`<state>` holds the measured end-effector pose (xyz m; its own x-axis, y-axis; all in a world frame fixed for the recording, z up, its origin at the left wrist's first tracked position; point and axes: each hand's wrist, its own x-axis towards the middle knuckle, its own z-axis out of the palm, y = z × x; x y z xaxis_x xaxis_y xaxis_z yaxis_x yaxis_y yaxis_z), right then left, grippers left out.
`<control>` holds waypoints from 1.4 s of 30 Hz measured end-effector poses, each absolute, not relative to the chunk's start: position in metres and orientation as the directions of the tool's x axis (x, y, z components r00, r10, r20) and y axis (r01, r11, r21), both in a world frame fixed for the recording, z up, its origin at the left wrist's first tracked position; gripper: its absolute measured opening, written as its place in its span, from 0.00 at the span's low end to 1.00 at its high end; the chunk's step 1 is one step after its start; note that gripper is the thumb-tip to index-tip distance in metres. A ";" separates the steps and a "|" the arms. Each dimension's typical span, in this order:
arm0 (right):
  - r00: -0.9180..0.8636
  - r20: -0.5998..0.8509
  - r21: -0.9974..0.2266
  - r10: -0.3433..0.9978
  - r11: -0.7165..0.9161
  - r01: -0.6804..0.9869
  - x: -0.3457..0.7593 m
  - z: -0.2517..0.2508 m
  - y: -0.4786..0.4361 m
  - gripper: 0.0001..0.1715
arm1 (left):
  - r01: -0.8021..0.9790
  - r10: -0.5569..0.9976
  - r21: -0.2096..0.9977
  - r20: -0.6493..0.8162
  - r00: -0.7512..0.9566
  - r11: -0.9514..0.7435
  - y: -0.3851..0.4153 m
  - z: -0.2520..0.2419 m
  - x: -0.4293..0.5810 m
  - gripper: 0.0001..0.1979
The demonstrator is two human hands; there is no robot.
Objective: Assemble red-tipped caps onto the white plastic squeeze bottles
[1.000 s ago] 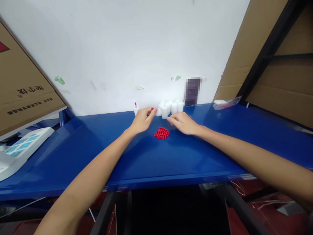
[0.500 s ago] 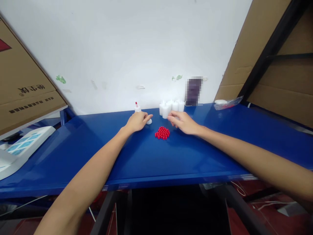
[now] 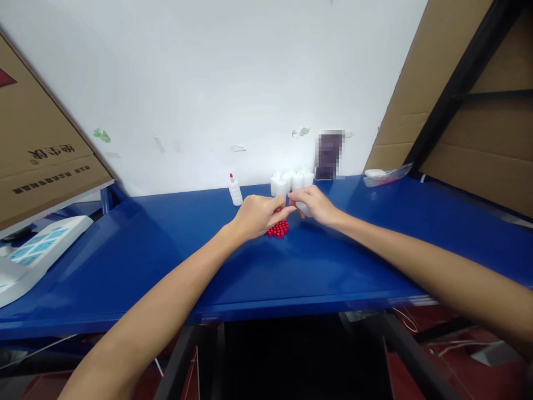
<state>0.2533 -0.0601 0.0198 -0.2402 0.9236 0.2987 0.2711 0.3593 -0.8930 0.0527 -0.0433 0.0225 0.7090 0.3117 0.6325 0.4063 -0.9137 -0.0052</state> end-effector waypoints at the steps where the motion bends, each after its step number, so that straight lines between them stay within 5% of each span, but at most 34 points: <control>1: -0.231 0.279 -0.915 0.932 0.331 0.231 0.253 0.021 -0.060 0.25 | 0.400 0.301 -0.014 0.636 0.711 -0.916 -0.044 0.022 0.053 0.22; 10: -0.122 0.166 -0.986 0.979 0.168 0.007 0.253 0.018 -0.057 0.25 | 0.396 0.269 -0.063 0.636 0.723 -0.916 -0.044 0.022 0.053 0.21; 17: -0.223 0.229 -0.968 0.948 0.247 0.054 0.248 0.016 -0.062 0.20 | 0.368 0.215 -0.082 0.688 0.694 -0.926 -0.041 0.021 0.052 0.20; 32: -0.408 0.334 -0.904 0.850 0.412 0.118 0.246 0.008 -0.064 0.39 | 0.352 0.144 -0.144 0.724 0.674 -0.925 -0.042 0.021 0.054 0.19; 42: -0.500 0.475 -0.716 0.724 0.648 0.259 0.248 0.008 -0.072 0.32 | 0.402 0.119 -0.235 0.720 0.683 -0.885 -0.042 0.021 0.053 0.16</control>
